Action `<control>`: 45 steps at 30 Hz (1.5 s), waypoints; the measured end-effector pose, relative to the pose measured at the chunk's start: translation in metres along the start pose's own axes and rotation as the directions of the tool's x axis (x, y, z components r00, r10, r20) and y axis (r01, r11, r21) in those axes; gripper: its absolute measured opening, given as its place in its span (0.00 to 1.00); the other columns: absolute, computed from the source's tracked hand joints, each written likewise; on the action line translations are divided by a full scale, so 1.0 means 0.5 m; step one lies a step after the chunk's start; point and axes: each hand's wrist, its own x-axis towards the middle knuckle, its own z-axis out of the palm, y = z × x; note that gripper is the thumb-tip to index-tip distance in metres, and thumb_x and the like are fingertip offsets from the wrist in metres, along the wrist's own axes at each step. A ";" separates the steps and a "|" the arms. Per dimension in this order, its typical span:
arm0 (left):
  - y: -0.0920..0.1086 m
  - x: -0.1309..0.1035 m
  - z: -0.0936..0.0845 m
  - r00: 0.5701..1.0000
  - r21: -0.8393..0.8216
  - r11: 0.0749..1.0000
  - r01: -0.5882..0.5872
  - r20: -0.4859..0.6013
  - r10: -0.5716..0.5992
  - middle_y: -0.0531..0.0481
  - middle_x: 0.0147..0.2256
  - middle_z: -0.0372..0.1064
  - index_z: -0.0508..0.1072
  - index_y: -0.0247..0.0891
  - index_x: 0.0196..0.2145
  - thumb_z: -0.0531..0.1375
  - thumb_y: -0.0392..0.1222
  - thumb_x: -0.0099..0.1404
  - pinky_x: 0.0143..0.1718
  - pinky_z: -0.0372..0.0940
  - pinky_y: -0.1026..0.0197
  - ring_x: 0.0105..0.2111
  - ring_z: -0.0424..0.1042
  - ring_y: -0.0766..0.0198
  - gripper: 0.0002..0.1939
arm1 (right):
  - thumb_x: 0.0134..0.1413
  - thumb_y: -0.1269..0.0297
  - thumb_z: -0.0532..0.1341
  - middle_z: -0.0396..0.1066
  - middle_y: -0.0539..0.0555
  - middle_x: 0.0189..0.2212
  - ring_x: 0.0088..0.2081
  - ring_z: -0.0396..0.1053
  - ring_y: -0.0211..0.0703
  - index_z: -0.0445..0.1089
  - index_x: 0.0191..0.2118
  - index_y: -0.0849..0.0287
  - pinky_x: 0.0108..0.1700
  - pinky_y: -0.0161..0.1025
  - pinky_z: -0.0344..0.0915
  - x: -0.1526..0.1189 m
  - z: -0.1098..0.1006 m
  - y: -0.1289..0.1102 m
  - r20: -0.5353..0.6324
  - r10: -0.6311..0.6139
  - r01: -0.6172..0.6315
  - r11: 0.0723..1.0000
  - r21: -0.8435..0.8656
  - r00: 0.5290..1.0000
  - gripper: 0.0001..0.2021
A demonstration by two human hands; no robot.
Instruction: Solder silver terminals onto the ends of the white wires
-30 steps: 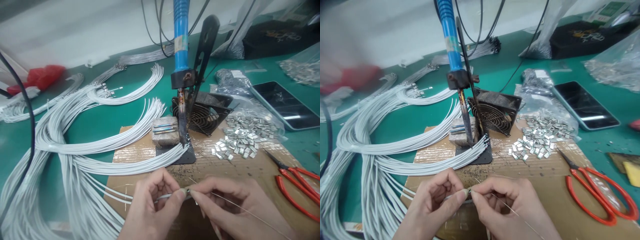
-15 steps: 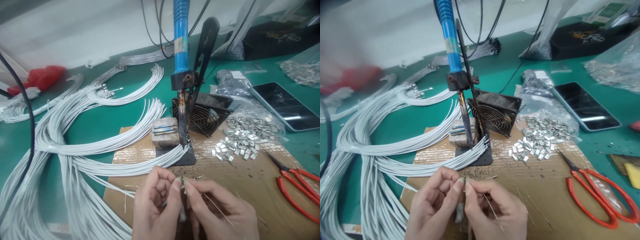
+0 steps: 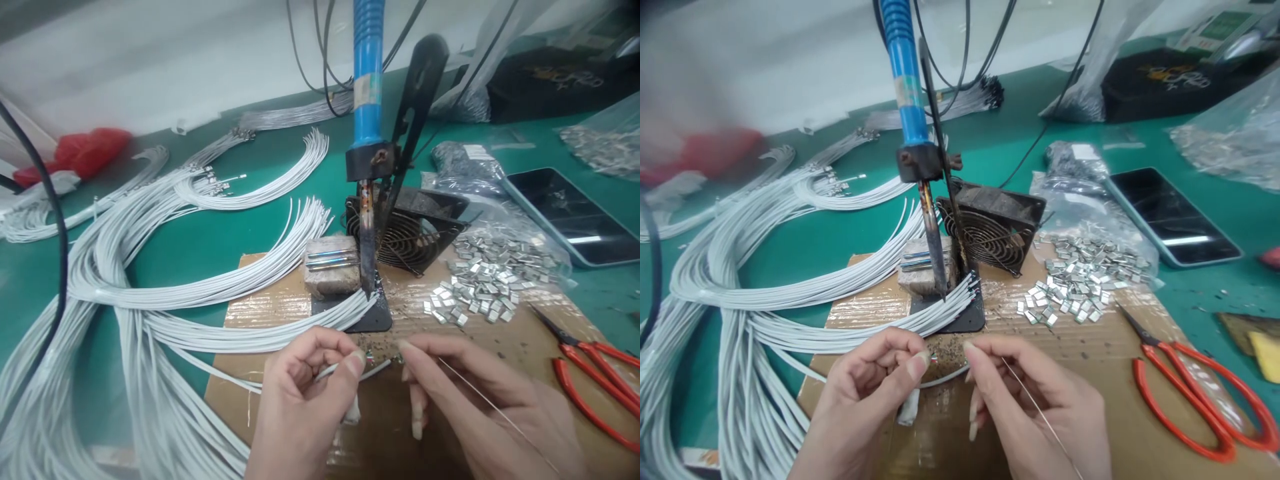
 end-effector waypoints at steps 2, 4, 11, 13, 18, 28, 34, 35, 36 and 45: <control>0.002 -0.001 0.004 1.000 0.003 1.000 -0.002 -0.013 0.002 0.57 0.18 0.66 0.79 0.34 0.23 0.73 0.38 0.50 0.22 0.53 0.73 0.19 0.59 0.74 0.08 | 0.53 0.52 0.73 0.69 0.46 0.15 0.18 0.69 0.34 0.78 0.26 0.54 0.23 0.23 0.69 0.010 -0.008 0.000 0.077 -0.014 0.013 1.000 0.002 0.997 0.13; 0.002 -0.002 0.008 0.999 0.009 1.000 -0.015 -0.028 0.016 0.58 0.17 0.65 0.79 0.35 0.22 0.73 0.38 0.49 0.21 0.52 0.72 0.18 0.58 0.75 0.07 | 0.54 0.51 0.73 0.71 0.47 0.15 0.18 0.70 0.34 0.79 0.26 0.54 0.24 0.23 0.70 0.018 -0.014 0.001 0.122 -0.026 0.024 1.000 0.015 0.992 0.13; 0.002 -0.003 0.015 0.998 0.053 0.999 -0.006 -0.067 0.009 0.57 0.17 0.67 0.79 0.34 0.24 0.71 0.40 0.49 0.20 0.49 0.73 0.17 0.55 0.76 0.08 | 0.55 0.54 0.73 0.73 0.50 0.15 0.17 0.74 0.39 0.83 0.27 0.55 0.20 0.26 0.71 0.032 -0.017 0.013 0.257 -0.053 0.063 0.998 -0.030 0.965 0.11; 0.003 -0.003 0.015 0.999 0.050 0.999 0.006 -0.052 -0.004 0.57 0.17 0.66 0.78 0.34 0.24 0.71 0.41 0.49 0.20 0.49 0.73 0.17 0.55 0.76 0.08 | 0.53 0.53 0.73 0.72 0.50 0.15 0.17 0.73 0.39 0.82 0.26 0.55 0.19 0.26 0.70 0.032 -0.018 0.016 0.257 -0.053 0.068 0.996 -0.050 0.965 0.13; 0.006 -0.002 0.014 0.999 0.082 0.996 0.035 -0.020 -0.034 0.60 0.16 0.60 0.75 0.35 0.24 0.71 0.42 0.50 0.20 0.46 0.72 0.16 0.51 0.76 0.10 | 0.51 0.52 0.74 0.72 0.50 0.14 0.16 0.73 0.39 0.84 0.27 0.54 0.18 0.24 0.69 0.023 -0.010 0.012 0.231 -0.044 0.057 0.997 -0.048 0.972 0.12; 0.009 0.000 0.013 0.999 0.076 0.997 0.030 -0.013 -0.030 0.60 0.17 0.61 0.75 0.36 0.24 0.71 0.40 0.51 0.20 0.46 0.72 0.17 0.51 0.77 0.09 | 0.47 0.52 0.76 0.73 0.50 0.15 0.17 0.72 0.38 0.83 0.26 0.55 0.20 0.28 0.72 0.016 0.004 -0.003 0.196 0.036 -0.036 0.999 -0.001 0.980 0.12; 0.015 -0.006 0.016 0.999 0.038 0.998 0.049 -0.027 -0.048 0.61 0.16 0.63 0.74 0.35 0.22 0.70 0.40 0.50 0.19 0.48 0.74 0.15 0.55 0.78 0.09 | 0.45 0.48 0.76 0.69 0.47 0.14 0.18 0.69 0.35 0.84 0.28 0.55 0.21 0.26 0.70 0.004 0.011 0.000 0.086 0.160 -0.167 0.983 0.077 0.983 0.14; 0.015 -0.006 0.016 0.998 0.032 0.998 0.055 -0.025 -0.054 0.61 0.16 0.63 0.74 0.35 0.22 0.70 0.40 0.50 0.19 0.49 0.74 0.15 0.55 0.78 0.09 | 0.45 0.49 0.77 0.69 0.47 0.14 0.18 0.69 0.36 0.84 0.29 0.55 0.22 0.27 0.71 0.004 0.010 0.002 0.099 0.177 -0.186 0.978 0.093 0.979 0.14; 0.015 -0.005 0.016 0.998 0.025 0.998 0.056 -0.022 -0.055 0.61 0.16 0.63 0.74 0.35 0.22 0.70 0.39 0.50 0.19 0.50 0.74 0.15 0.56 0.78 0.08 | 0.45 0.50 0.77 0.70 0.47 0.15 0.18 0.69 0.36 0.84 0.30 0.55 0.22 0.28 0.72 0.006 0.008 0.004 0.125 0.176 -0.190 0.976 0.110 0.976 0.14; 0.014 0.000 0.012 1.000 0.150 0.989 -0.005 0.002 0.005 0.55 0.20 0.71 0.75 0.36 0.20 0.68 0.35 0.49 0.23 0.54 0.72 0.21 0.61 0.73 0.06 | 0.42 0.60 0.79 0.68 0.46 0.13 0.17 0.68 0.34 0.84 0.28 0.53 0.20 0.25 0.68 0.032 -0.008 0.014 0.208 0.103 -0.133 0.982 0.136 0.973 0.07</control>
